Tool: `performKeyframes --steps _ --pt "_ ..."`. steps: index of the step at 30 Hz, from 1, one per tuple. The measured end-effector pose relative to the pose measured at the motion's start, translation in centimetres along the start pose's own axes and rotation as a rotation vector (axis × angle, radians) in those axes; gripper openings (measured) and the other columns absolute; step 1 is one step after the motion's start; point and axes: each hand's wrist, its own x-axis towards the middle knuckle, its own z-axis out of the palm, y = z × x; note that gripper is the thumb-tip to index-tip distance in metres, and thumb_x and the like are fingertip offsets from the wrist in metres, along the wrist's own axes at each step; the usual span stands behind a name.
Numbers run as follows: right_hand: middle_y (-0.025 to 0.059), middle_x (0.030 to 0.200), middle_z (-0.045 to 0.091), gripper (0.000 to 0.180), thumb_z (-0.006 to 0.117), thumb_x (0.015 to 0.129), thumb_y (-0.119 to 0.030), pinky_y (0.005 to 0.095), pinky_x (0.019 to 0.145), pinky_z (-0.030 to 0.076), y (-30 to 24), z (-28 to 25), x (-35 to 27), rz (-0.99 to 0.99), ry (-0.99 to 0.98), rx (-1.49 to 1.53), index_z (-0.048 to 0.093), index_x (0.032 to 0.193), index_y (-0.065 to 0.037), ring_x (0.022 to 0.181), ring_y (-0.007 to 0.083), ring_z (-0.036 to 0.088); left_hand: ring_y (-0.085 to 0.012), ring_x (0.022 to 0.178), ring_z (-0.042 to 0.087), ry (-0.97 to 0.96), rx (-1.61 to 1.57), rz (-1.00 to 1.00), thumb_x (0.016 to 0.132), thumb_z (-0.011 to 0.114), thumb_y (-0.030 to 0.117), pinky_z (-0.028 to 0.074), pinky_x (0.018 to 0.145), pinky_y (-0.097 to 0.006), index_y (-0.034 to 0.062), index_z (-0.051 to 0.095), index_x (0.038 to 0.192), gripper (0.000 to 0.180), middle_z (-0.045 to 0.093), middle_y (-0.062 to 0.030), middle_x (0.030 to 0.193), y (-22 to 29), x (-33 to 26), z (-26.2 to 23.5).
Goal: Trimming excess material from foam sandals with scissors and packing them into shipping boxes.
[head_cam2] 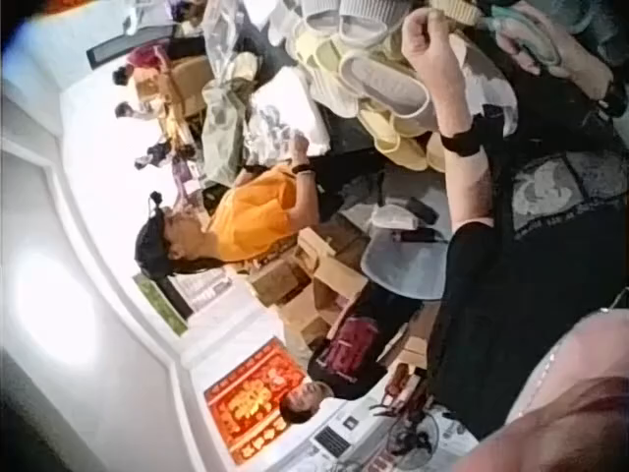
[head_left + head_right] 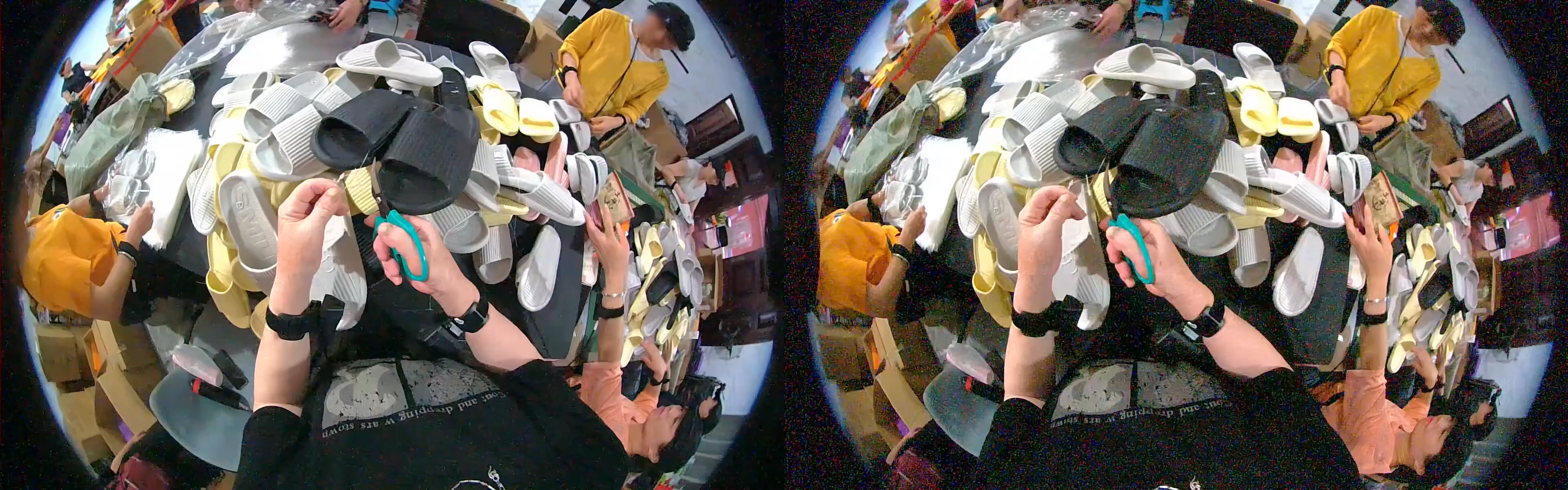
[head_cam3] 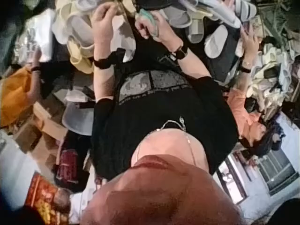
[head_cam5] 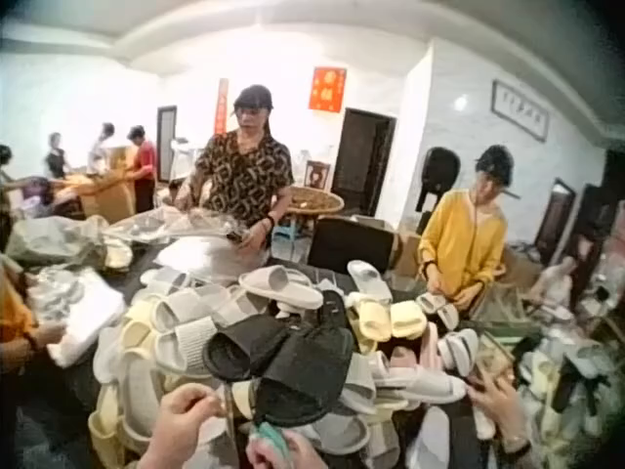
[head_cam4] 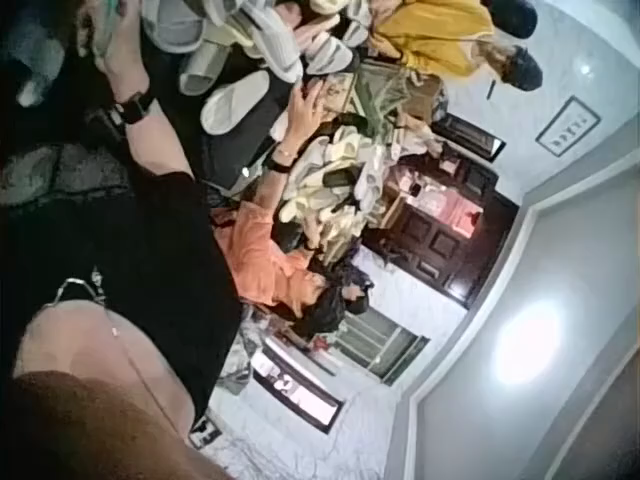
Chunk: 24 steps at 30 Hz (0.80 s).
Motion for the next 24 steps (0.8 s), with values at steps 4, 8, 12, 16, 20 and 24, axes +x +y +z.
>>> performKeyframes --steps 4,8,12,16,20,24 --pt "0.0016 0.066 0.054 0.03 0.057 0.086 -0.023 0.0195 0.038 0.039 0.1 0.0 -0.8 -0.043 0.0 -0.179 0.051 0.106 -0.002 0.044 0.0057 0.048 -0.0078 0.069 0.056 0.09 -0.072 0.034 0.087 0.056 0.007 0.044 0.067 -0.022 0.0012 0.059 0.09 0.007 0.058 -0.0001 0.075 0.7 -0.2 -0.2" --pt "-0.0004 0.066 0.053 0.029 0.06 0.084 -0.018 0.019 0.042 0.039 0.0 0.6 -2.5 -0.1 0.087 -0.376 0.05 0.107 -0.003 0.047 0.0047 0.048 -0.0085 0.065 0.055 0.211 -0.075 0.12 0.087 0.055 0.006 0.045 0.063 -0.023 0.0012 0.059 0.09 0.007 0.057 -0.0007 0.073 2.1 -0.8 -1.3" --pt "0.0032 0.076 0.058 0.037 0.065 0.08 -0.012 0.0196 0.058 0.044 -1.2 -1.7 -3.0 -0.374 0.301 -0.662 0.048 0.112 -0.001 0.066 0.0047 0.054 -0.0101 0.057 0.05 0.321 -0.201 0.262 0.09 0.05 0.006 0.046 0.058 -0.026 0.0015 0.057 0.092 0.009 0.053 -0.0031 0.066 5.0 -1.4 -2.4" --pt "0.004 0.082 0.057 0.036 0.057 0.08 -0.01 0.0199 0.049 0.042 -1.6 -3.7 -2.8 -0.35 0.511 -0.646 0.046 0.114 -0.002 0.056 0.0078 0.052 -0.0102 0.053 0.046 0.377 -0.227 0.5 0.091 0.048 0.008 0.045 0.057 -0.028 0.0018 0.057 0.095 0.012 0.051 -0.005 0.062 8.2 -2.4 -4.7" --pt "0.0057 0.082 0.054 0.037 0.061 0.082 -0.013 0.0248 0.053 0.049 1.1 -4.8 -2.2 -0.421 0.632 -0.506 0.044 0.114 -0.004 0.06 0.0113 0.056 -0.007 0.052 0.045 0.673 -0.119 0.504 0.092 0.049 0.012 0.042 0.05 -0.023 0.0037 0.058 0.092 0.012 0.051 -0.0009 0.061 8.8 -3.4 -7.5" --pt "0.0059 0.089 0.056 0.032 0.059 0.085 -0.018 0.0262 0.055 0.05 0.5 -5.4 -2.2 -0.509 0.717 -0.423 0.046 0.109 -0.002 0.069 0.0136 0.057 -0.0063 0.046 0.045 0.639 -0.182 0.388 0.092 0.051 0.019 0.037 0.042 -0.021 0.0066 0.056 0.097 0.014 0.05 0.0017 0.061 8.1 -2.4 -6.5"
